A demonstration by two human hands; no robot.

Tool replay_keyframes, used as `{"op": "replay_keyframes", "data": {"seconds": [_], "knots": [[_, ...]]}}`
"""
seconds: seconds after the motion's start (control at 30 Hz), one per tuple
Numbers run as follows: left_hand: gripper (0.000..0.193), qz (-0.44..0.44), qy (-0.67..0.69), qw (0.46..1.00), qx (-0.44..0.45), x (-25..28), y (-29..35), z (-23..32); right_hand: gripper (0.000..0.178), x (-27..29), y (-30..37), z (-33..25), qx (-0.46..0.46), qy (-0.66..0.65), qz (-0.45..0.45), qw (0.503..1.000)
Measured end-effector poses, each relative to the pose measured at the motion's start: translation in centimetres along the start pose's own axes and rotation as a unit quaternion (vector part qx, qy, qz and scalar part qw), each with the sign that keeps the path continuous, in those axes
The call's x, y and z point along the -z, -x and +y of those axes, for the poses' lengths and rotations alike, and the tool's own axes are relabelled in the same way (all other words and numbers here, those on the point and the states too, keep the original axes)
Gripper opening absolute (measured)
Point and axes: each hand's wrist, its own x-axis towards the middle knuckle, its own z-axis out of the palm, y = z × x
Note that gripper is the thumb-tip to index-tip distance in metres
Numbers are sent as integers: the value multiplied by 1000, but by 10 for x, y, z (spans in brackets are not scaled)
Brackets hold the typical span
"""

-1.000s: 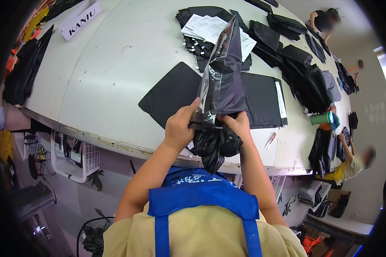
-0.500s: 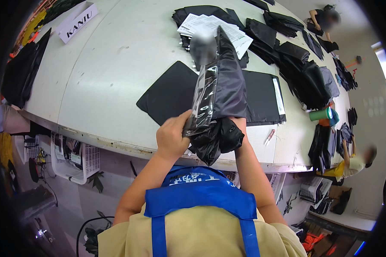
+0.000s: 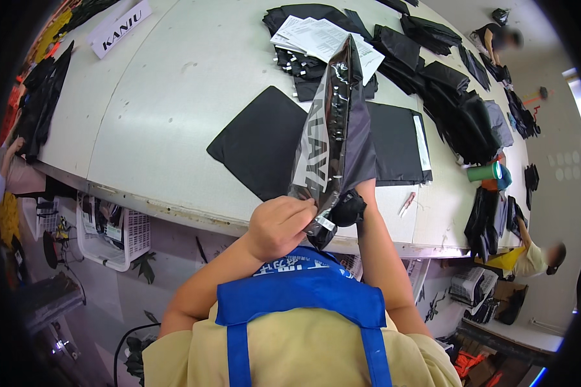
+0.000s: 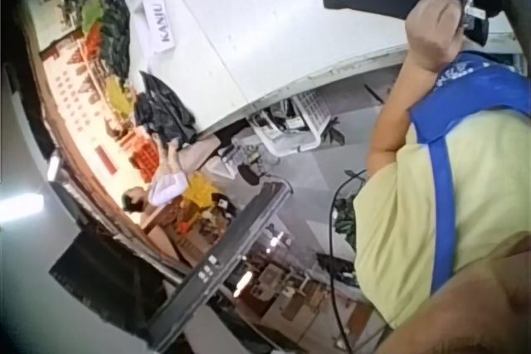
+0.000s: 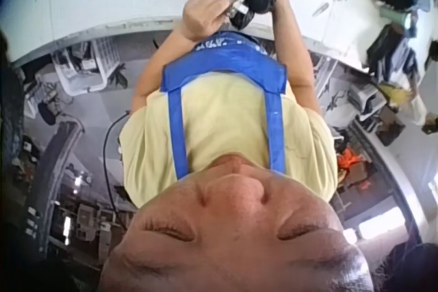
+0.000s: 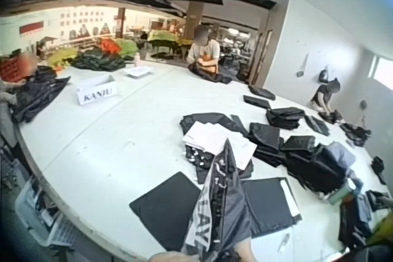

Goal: The person folds black garments on a white table, aligning edges and smoothing the fabric. The person places folded items into a white basket and continues folding additional garments.

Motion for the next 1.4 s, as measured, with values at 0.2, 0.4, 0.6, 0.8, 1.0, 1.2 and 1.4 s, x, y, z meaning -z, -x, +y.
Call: {"op": "replay_keyframes", "data": {"seconds": [0.2,0.4,0.6,0.8,1.0,1.2,1.4], "knots": [[88,15,164,955,247,-14,46,-38,33,-5,25,-46,129,-64,-98,985],[84,77,280,896,336,-28,32,-54,31,-9,20,-79,44,-323,-67,943],[72,35,-31,970,239,-23,15,-44,33,-7,11,-75,48,-293,-27,954],[76,18,8,966,256,-37,39,-37,35,-7,-1,-58,40,-189,19,981],[81,-119,69,927,348,-48,57,-21,38,1,-12,-30,25,26,39,999],[46,-39,616,547,566,-69,139,-113,47,-29,-4,18,148,379,19,913],[87,-28,670,403,622,-57,95,-59,42,-67,23,-45,250,457,-90,849]]}}
